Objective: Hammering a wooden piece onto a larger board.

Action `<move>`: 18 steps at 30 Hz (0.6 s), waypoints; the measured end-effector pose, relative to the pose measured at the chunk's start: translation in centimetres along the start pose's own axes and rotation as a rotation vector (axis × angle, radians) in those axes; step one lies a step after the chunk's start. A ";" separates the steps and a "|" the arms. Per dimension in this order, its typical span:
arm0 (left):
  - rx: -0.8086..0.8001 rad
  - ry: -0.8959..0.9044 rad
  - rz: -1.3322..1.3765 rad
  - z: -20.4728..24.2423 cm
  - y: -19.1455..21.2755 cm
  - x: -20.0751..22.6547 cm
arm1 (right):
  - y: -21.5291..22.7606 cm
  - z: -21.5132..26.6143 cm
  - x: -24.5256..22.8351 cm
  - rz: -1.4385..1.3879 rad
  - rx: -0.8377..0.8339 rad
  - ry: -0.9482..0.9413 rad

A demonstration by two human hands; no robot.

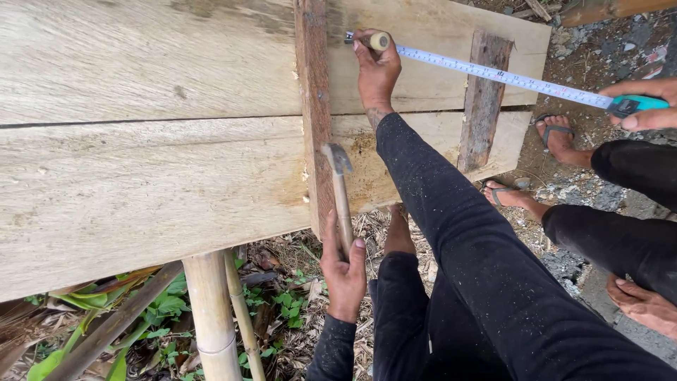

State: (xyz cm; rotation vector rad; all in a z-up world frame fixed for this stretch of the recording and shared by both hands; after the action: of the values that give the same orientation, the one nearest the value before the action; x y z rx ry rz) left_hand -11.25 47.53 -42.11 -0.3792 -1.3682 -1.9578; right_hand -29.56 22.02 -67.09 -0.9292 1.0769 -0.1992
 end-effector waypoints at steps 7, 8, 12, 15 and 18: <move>-0.030 -0.417 -0.290 -0.3 -1.0 6.4 | -0.3 -0.6 0.2 0.113 -0.074 -0.018; -0.028 -0.421 -0.287 -1.3 -1.4 7.2 | -0.3 -0.9 0.3 0.112 -0.076 -0.014; 0.003 -0.645 -0.658 -3.0 -4.6 13.7 | 0.0 -1.5 2.0 0.049 -0.085 -0.097; 0.120 -1.005 -0.795 -2.9 -6.5 19.8 | -0.4 -2.2 2.4 0.018 -0.164 -0.079; 0.176 -1.068 -1.009 -8.5 -7.9 20.5 | -0.4 -2.8 2.5 0.077 -0.197 -0.064</move>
State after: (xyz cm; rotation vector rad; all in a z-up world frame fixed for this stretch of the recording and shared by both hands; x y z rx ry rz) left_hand -29.95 33.56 -38.77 -0.8307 -2.7988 -2.4625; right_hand -30.50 18.85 -68.93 -1.0607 1.0842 0.0011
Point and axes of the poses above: each hand's wrist, its own z-axis away from the middle knuckle, its own y-axis out of the back of the hand, x = y × z, the point moved 10 cm from there along -z, towards the middle knuckle, and after that the axes turned 10 degrees about y, right-handed, at the moved point
